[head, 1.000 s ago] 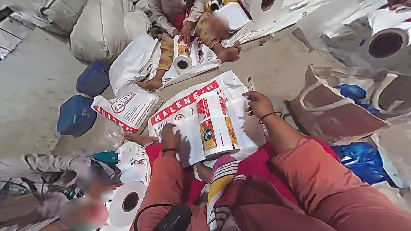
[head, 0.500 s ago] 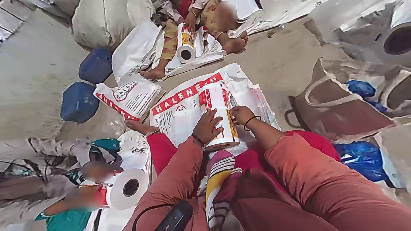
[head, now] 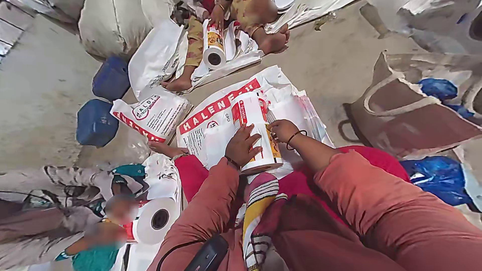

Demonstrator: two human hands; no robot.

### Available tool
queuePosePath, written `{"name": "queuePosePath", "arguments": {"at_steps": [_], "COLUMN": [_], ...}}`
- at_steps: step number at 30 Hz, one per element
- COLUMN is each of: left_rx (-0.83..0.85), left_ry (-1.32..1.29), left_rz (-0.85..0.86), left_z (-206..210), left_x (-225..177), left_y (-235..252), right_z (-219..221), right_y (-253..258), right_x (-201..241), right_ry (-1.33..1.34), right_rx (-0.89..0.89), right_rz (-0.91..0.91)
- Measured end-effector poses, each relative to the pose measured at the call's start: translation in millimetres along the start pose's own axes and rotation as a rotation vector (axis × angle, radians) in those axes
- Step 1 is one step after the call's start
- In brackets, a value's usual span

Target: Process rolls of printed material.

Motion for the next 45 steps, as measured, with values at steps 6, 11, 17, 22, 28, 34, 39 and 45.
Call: {"name": "queuePosePath", "arguments": {"at_steps": [6,11,17,22,28,34,39,45], "left_rx": [0.194,0.345,0.073,-0.046,-0.029,-0.128,-0.546,-0.634], "left_ry": [0.087,0.01,-0.166,-0.192,-0.182,-0.202,-0.199,-0.272], "left_rz": [-0.026,0.019,-0.027,-0.155,-0.38,-0.373,-0.146,-0.013], "left_z": [-4.3,3.7,8.7,9.3,10.0,18.6,53.4,64.2], "left_x": [-12.8,-42.4,-45.1,-34.7,-29.9,-62.6,-54.1,-26.8], "left_y": [22.4,40.0,20.5,10.3,4.6,-42.0,-76.3,-87.1], "right_z": [-0.3,-8.0,-76.7,-100.4,-27.7,-13.2,-4.4,13.1], "right_y": [-1.8,-6.4,2.7,2.4,-4.5,-5.6,-9.4,5.7], "right_x": [-2.8,2.9,-15.6,-9.4,15.9,11.5,32.7,91.7], "right_ry": [-0.008,-0.272,-0.615,-0.316,-0.294,-0.193,-0.125,-0.315], "right_rx": [-0.044,-0.198,-0.398,-0.6,-0.276,-0.195,-0.231,-0.323], "right_rz": [-0.043,-0.128,0.257,0.078,-0.321,-0.156,-0.175,-0.173]}}
Point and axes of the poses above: each hand's wrist, its own y-axis towards the middle knuckle, its own z-axis out of the palm, x = y × z, the point moved 3 cm from there along y, towards the middle knuckle, and after that the axes turned 14 degrees about z, right-handed, at the moved point
